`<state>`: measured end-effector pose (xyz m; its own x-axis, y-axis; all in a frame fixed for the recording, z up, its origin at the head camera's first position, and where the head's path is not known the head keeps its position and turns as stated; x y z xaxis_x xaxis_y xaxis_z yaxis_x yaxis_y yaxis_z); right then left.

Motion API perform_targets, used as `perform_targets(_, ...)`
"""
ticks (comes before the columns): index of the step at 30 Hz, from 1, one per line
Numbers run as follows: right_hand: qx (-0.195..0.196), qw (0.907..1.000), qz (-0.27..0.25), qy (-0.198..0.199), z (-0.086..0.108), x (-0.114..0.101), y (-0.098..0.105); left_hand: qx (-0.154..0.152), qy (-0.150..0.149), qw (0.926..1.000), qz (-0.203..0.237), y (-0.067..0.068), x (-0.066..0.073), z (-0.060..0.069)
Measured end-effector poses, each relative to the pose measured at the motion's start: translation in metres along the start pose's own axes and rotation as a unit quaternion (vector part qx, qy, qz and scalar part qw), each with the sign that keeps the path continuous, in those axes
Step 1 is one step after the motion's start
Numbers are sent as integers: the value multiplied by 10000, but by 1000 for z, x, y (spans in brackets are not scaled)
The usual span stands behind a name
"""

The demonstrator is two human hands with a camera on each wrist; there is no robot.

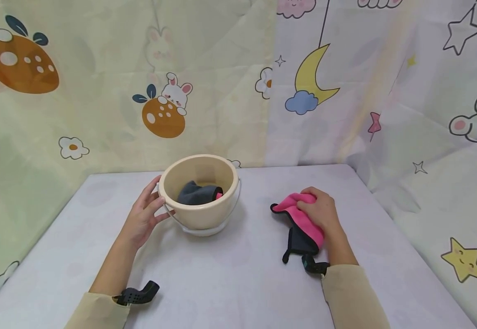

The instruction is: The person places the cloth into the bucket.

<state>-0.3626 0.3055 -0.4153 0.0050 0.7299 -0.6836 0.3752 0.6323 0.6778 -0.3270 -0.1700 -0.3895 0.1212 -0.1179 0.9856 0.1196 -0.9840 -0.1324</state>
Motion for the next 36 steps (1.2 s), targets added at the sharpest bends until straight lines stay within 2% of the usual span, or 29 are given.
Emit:
perform_targets(8, 240, 9996, -136, 42, -2, -19, 12, -62, -89, 9999, 100, -1, 1, 1)
perform_targets(15, 444, 9984, -187, 298, -4, -44, 25, -46, -46, 9998, 187, -4, -1, 3)
perform_targets(27, 510, 9954, -746, 305, -15, -87, 33, -30, -81, 9999, 80, -4, 3, 1)
perform_targets(36, 561, 9938, -920, 274, -21, -101, 33, 53, -96, 9999, 90, -1, 2, 2)
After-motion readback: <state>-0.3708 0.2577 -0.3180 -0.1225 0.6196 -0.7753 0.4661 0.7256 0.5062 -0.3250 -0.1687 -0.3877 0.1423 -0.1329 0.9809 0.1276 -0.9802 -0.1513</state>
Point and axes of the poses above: each hand's wrist, its own z-axis away from the middle knuckle, its own y-axis out of the back of the hand, x = y × z, the point moved 9 cm from there along -z, towards the middle knuckle, and after that the axes turned 14 degrees about x, right-handed, at the moved point
